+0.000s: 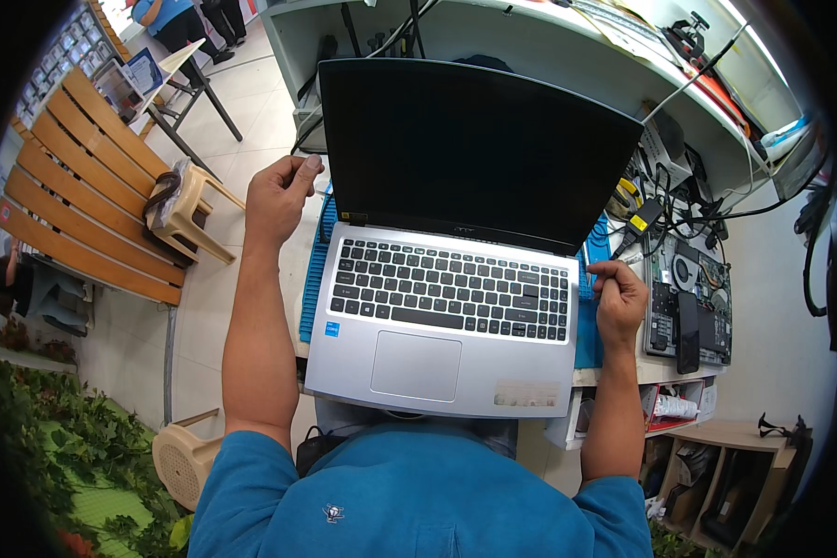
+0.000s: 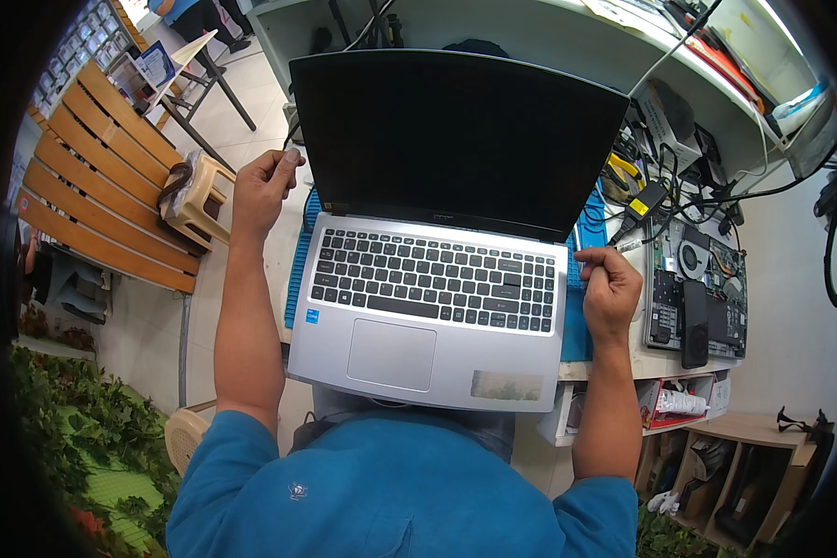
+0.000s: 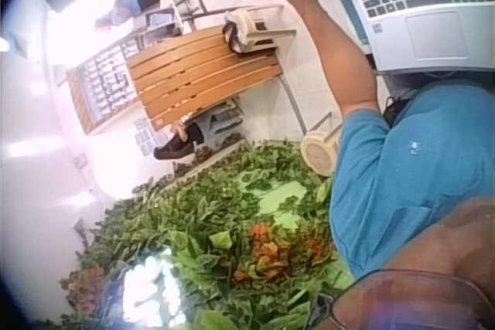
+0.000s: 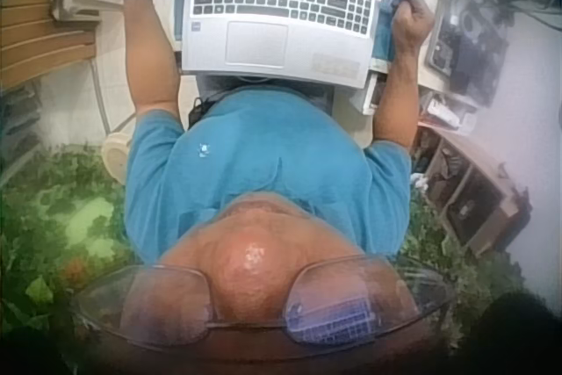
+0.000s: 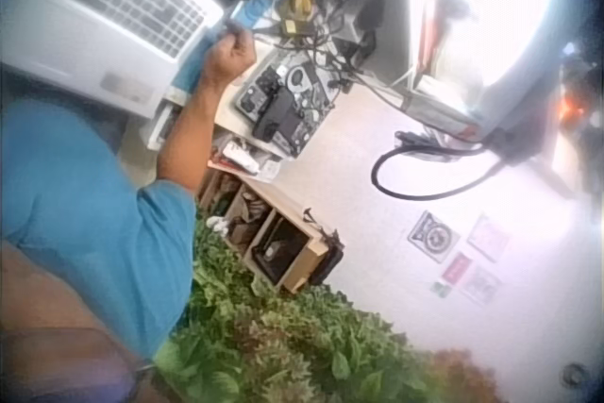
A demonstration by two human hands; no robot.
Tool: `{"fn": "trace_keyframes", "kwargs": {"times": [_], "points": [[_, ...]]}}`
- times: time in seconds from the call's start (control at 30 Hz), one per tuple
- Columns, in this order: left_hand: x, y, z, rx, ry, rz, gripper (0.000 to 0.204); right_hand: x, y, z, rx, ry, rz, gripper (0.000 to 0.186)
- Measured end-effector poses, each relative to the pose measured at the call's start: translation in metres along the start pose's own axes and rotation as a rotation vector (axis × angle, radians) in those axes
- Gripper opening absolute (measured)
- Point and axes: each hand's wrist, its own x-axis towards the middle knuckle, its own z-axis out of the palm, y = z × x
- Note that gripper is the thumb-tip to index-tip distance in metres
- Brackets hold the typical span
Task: The person uses a screwdriver to remove screws from the bottom of a laptop. They then open the laptop, connect a power adapter, and plug a USB cable into the side. The person types on the keyboard and adjusts the screen while the laptop remains on the workbench.
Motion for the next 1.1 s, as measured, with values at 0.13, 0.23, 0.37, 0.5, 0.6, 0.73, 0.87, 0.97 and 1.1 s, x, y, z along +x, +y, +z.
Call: {"fn": "trace_keyframes", "kwargs": {"times": [0.13, 0.23, 0.37, 0.5, 0.6, 0.73, 0.87, 0.97, 1.1], "points": [[0.0002, -0.0013, 0.0002, -0.011, -0.002, 0.0, 0.047, 0.0, 0.0009, -0.0004, 0.003, -0.002, 0.0, 0.035], [-0.0004, 0.001, -0.0001, 0.002, -0.002, -0.013, 0.047, 0.0004, 0.0007, -0.0001, 0.004, -0.002, -0.009, 0.035], [-0.0004, 0.0007, 0.0002, 0.009, 0.003, -0.01, 0.047, 0.0003, 0.0026, -0.0004, 0.002, -0.004, -0.017, 0.035], [-0.0005, -0.0019, 0.0016, 0.012, 0.013, 0.013, 0.042, 0.0003, 0.0021, 0.0001, 0.002, -0.006, -0.02, 0.035], [0.0002, -0.0043, 0.0019, 0.004, 0.014, 0.027, 0.04, 0.0002, 0.0003, 0.0007, 0.008, -0.005, -0.012, 0.035], [0.0003, -0.0012, -0.0001, 0.007, -0.005, -0.003, 0.051, -0.0003, -0.0011, 0.0006, 0.004, -0.005, -0.013, 0.035], [-0.0002, -0.0006, 0.0003, 0.013, 0.002, -0.007, 0.051, -0.0004, 0.0006, -0.0008, -0.012, -0.027, -0.005, 0.035], [-0.0009, 0.0003, 0.0002, 0.013, 0.002, -0.006, 0.051, -0.0009, -0.0021, 0.0007, 0.001, -0.02, 0.003, 0.035], [-0.0003, -0.0003, -0.0003, 0.014, -0.001, -0.002, 0.05, -0.0008, -0.0014, 0.0008, 0.01, -0.021, 0.003, 0.034]]}}
